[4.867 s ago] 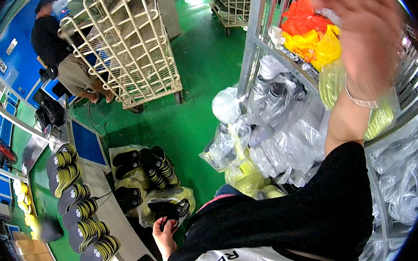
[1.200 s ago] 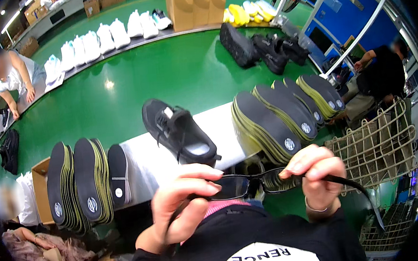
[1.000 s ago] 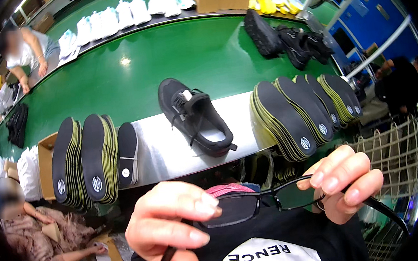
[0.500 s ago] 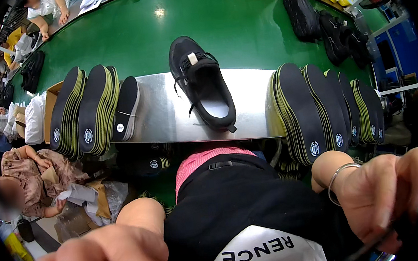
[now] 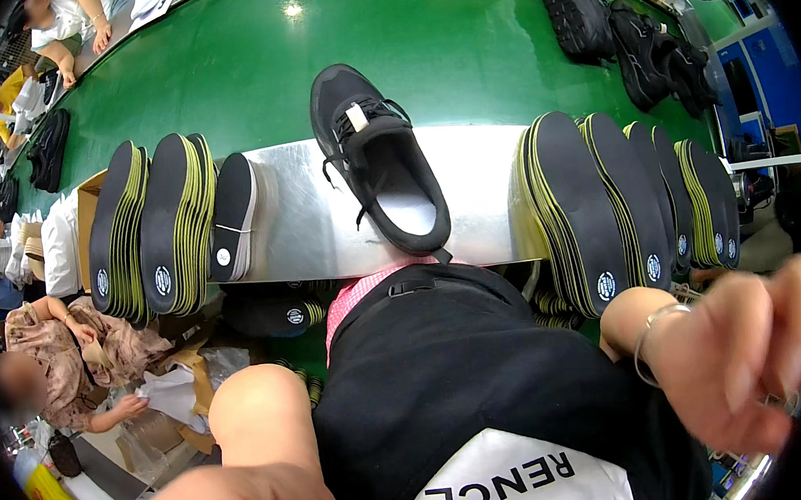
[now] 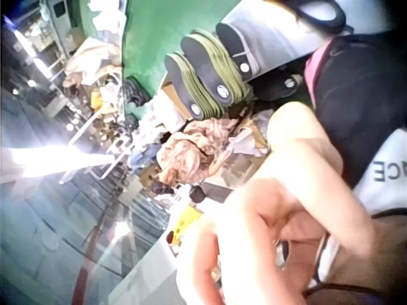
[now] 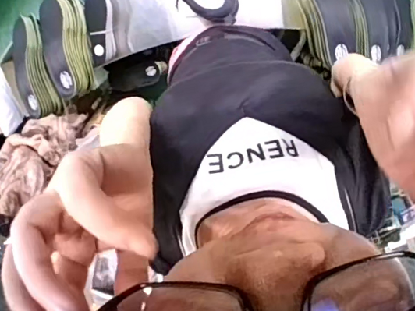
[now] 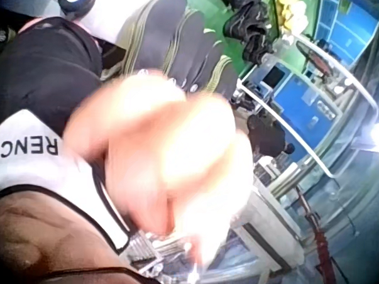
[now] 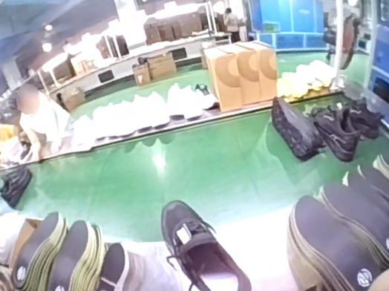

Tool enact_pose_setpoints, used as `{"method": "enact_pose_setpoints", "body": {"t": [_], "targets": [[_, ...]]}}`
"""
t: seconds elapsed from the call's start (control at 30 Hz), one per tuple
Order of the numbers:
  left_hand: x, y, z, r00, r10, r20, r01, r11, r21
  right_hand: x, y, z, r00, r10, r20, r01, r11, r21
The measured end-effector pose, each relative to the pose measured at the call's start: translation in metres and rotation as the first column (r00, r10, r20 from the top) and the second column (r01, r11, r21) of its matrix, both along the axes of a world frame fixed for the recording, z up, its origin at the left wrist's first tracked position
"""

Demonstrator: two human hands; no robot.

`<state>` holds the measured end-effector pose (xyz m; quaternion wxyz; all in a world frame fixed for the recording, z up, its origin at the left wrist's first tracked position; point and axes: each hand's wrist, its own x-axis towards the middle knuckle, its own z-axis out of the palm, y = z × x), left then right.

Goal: The person assembles footwear by picking up black shoe uppers from a conveyor belt, retrieving matching insoles from nearby bags, and inserting the insoles into the shoes by hand.

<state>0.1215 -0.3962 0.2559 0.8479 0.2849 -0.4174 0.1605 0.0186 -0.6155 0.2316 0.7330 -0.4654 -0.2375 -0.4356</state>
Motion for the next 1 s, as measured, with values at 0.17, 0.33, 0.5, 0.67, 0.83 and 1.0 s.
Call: {"method": "enact_pose_setpoints", "body": {"t": [0.17,0.33,0.5,0.67,0.83,1.0], "targets": [[0.048,0.026,-0.06,0.966,0.195,-0.169,-0.133,0.938,0.32,0.079,0.019,-0.079,0.623,-0.226,-0.749,-0.035,0.949,-0.315],[0.099,-0.017,-0.199,0.901,0.395,0.181,-0.238,0.1,0.966,0.132,0.015,-0.19,0.581,-0.546,-0.604,-0.186,0.633,-0.751],[0.11,-0.034,-0.251,0.888,0.414,0.197,-0.254,0.086,0.963,0.181,0.023,-0.213,0.713,-0.525,-0.465,-0.157,0.527,-0.835],[0.153,-0.032,-0.266,0.773,0.314,-0.551,0.366,0.488,0.792,0.209,0.019,-0.216,0.275,-0.045,-0.96,-0.394,0.906,-0.155],[0.158,-0.034,-0.264,0.712,0.249,-0.657,0.468,0.529,0.708,0.213,0.018,-0.221,0.226,0.031,-0.974,-0.352,0.935,-0.052],[0.154,-0.035,-0.26,0.682,0.201,-0.703,0.506,0.563,0.653,0.21,0.019,-0.226,0.247,0.065,-0.967,-0.318,0.948,-0.017]]}}
